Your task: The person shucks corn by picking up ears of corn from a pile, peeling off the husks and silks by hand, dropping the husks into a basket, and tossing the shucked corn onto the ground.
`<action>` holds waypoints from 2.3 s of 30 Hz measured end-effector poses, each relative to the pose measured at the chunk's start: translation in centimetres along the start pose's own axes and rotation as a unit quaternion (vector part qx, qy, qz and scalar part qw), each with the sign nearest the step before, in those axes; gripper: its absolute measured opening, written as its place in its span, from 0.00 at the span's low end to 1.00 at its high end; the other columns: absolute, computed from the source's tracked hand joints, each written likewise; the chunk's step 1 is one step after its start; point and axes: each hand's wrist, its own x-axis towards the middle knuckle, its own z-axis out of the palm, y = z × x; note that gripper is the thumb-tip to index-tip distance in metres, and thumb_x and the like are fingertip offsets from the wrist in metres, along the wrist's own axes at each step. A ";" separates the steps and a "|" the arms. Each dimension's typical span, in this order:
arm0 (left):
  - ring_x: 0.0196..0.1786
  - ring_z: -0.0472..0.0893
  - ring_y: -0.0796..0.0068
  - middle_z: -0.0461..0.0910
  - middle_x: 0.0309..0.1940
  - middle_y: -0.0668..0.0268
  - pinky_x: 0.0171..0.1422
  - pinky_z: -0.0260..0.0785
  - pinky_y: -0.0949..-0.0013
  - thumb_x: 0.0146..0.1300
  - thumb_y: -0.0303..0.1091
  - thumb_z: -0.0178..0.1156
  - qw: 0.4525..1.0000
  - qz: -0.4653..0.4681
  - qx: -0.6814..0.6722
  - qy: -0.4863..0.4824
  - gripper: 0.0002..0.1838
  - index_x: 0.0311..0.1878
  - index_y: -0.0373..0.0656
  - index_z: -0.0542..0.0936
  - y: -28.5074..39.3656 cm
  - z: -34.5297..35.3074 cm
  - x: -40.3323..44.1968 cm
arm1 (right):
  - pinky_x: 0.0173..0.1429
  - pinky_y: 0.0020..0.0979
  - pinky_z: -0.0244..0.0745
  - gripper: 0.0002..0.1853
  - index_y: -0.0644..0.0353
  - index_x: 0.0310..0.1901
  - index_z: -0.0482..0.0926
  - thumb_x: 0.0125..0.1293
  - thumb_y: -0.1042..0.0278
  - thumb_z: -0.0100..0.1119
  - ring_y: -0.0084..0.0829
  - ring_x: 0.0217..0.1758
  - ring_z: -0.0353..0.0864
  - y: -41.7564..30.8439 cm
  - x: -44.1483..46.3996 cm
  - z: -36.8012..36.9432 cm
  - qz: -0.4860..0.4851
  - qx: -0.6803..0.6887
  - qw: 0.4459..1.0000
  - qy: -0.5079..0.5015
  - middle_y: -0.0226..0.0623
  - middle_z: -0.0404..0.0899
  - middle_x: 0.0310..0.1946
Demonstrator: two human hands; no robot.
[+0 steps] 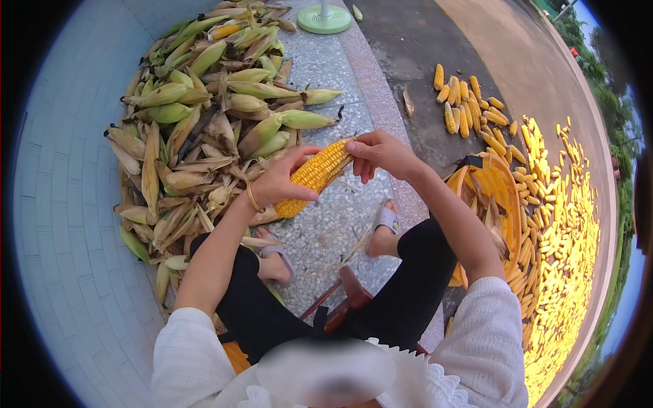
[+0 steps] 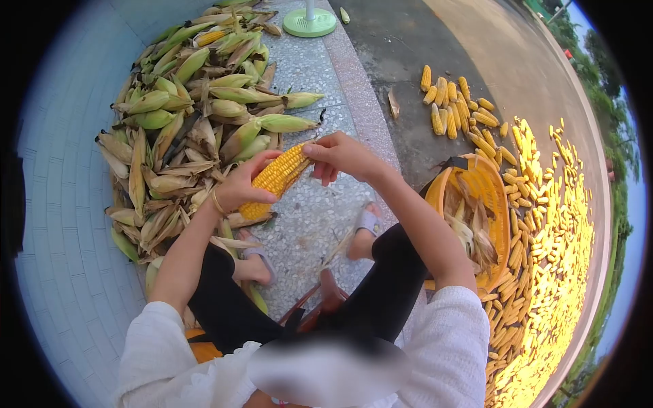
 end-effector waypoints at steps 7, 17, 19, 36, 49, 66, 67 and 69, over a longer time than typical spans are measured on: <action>0.59 0.69 0.73 0.69 0.57 0.62 0.64 0.61 0.69 0.43 0.31 0.70 0.994 -0.004 -0.106 0.000 0.46 0.67 0.39 0.58 -0.4 0.6 -0.4 | 0.24 0.23 0.72 0.16 0.66 0.35 0.77 0.66 0.58 0.56 0.24 0.20 0.79 0.8 -1.1 0.2 -0.015 0.049 0.998 0.024 0.36 0.79 0.20; 0.39 0.80 0.62 0.75 0.45 0.52 0.43 0.77 0.64 0.63 0.42 0.56 0.919 -0.004 -0.390 0.052 0.29 0.63 0.38 0.62 -2.8 -1.6 3.2 | 0.22 0.21 0.67 0.09 0.64 0.33 0.77 0.66 0.66 0.56 0.18 0.17 0.73 2.7 -10.0 -0.8 -0.091 -0.137 0.961 0.221 0.30 0.74 0.16; 0.38 0.80 0.62 0.76 0.42 0.52 0.43 0.77 0.62 0.67 0.45 0.51 0.896 -0.032 -0.438 0.069 0.26 0.62 0.41 0.63 -3.4 -2.2 3.3 | 0.21 0.21 0.66 0.07 0.64 0.32 0.76 0.65 0.69 0.56 0.17 0.16 0.72 6.2 -13.0 -4.6 -0.089 -0.179 0.922 0.332 0.30 0.73 0.16; 0.56 0.72 0.70 0.69 0.57 0.60 0.60 0.64 0.69 0.52 0.35 0.62 0.983 0.073 -0.155 0.071 0.41 0.68 0.37 0.55 0.2 1.8 2.8 | 0.26 0.23 0.72 0.19 0.66 0.31 0.77 0.69 0.57 0.52 0.21 0.21 0.77 1.2 -1.3 1.5 -0.040 0.027 0.997 0.059 0.32 0.77 0.19; 0.41 0.82 0.62 0.74 0.50 0.52 0.41 0.77 0.65 0.59 0.41 0.58 0.949 -0.146 -0.249 -0.127 0.27 0.57 0.36 0.65 -0.1 2.2 2.8 | 0.55 0.39 0.67 0.45 0.58 0.66 0.55 0.49 0.63 0.70 0.43 0.58 0.71 2.0 -3.7 1.5 -0.212 -0.523 0.826 0.000 0.46 0.67 0.58; 0.41 0.81 0.67 0.77 0.42 0.58 0.44 0.74 0.68 0.65 0.33 0.54 0.958 -0.134 -0.176 0.183 0.17 0.55 0.38 0.68 -4.5 -0.4 6.5 | 0.44 0.37 0.77 0.26 0.67 0.53 0.67 0.63 0.54 0.59 0.40 0.45 0.79 15.6 -20.4 -35.6 -0.087 0.282 0.690 0.661 0.48 0.73 0.46; 0.41 0.81 0.67 0.77 0.42 0.58 0.44 0.74 0.68 0.65 0.33 0.54 0.958 -0.133 -0.178 0.182 0.17 0.55 0.38 0.68 -4.4 -0.4 6.6 | 0.40 0.34 0.78 0.26 0.69 0.53 0.67 0.62 0.57 0.59 0.38 0.39 0.82 13.7 -18.9 -34.5 -0.075 0.215 0.726 0.649 0.49 0.73 0.46; 0.42 0.80 0.68 0.77 0.42 0.59 0.44 0.74 0.69 0.65 0.33 0.54 0.958 -0.122 -0.168 0.198 0.17 0.55 0.38 0.68 -4.0 -0.5 6.7 | 0.37 0.31 0.78 0.21 0.69 0.51 0.68 0.63 0.62 0.56 0.36 0.37 0.83 11.9 -15.1 -29.4 -0.058 0.193 0.825 0.528 0.46 0.77 0.42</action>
